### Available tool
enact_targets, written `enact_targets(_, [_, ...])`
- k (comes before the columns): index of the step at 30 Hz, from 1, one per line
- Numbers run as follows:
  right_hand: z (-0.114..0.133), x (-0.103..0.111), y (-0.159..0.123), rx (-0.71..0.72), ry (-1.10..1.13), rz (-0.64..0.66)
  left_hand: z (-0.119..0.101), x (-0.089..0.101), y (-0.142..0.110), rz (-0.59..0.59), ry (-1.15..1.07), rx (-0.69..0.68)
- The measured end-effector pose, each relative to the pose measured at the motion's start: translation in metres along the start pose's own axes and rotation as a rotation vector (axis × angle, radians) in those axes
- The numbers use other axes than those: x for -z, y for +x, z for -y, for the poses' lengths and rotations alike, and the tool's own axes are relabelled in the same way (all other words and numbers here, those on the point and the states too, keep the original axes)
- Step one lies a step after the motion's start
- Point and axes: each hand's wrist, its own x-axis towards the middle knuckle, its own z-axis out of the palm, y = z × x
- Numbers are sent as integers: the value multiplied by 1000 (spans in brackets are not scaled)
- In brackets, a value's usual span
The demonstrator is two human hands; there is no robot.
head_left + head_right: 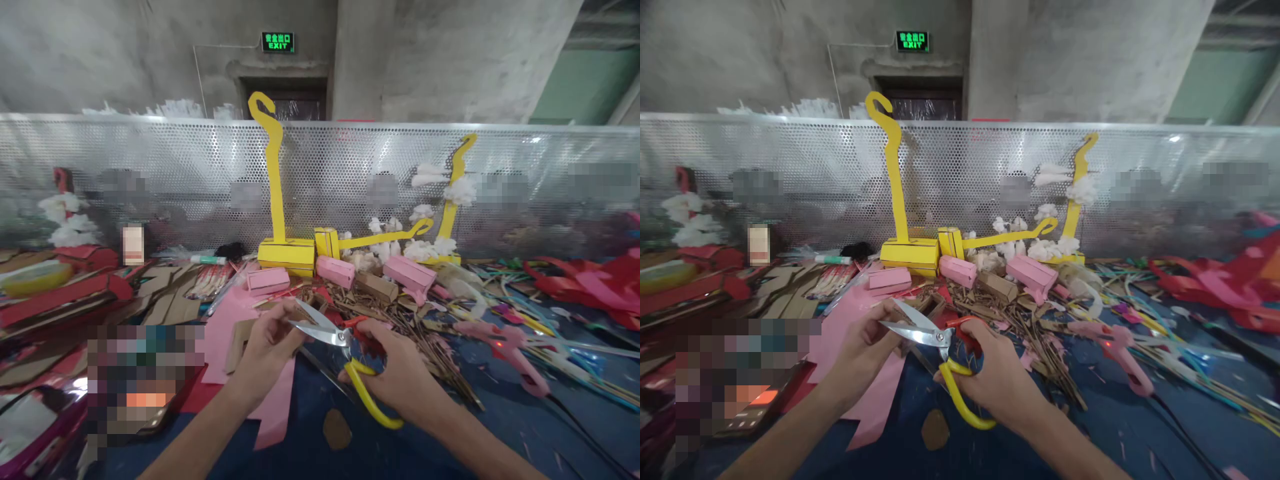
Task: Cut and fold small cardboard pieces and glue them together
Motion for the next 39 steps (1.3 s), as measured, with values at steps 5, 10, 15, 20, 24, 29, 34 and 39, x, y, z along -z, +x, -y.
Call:
enact_targets(5, [-3, -3, -1, 35, -32, -33, 0, -1, 0, -9, -30, -1])
enact_targets(10, [-2, -1, -1, 39, -8, -54, 6, 0, -1, 14, -80, -5])
enact_targets(15, [0, -1, -1, 24, -7, -30, 14, 4, 0, 30, -76, 14])
enact_targets(20, [0, -6, -2, -5, -18, -22, 11, 3, 0, 23, -11, -23])
enact_targets(24, [3, -5, -4, -18, -58, -20, 4, -1, -1, 20, 83, -79])
enact_targets(29, [8, -3, -5, -8, -101, -17, -2, -3, -2, 65, 126, -97])
enact_targets(34, [7, -3, -3, -10, -55, -7, -4, -4, -4, 66, 123, -90])
enact_targets(39, [9, -3, -3, 39, -57, -40, -3, -5, -4, 70, 99, -100])
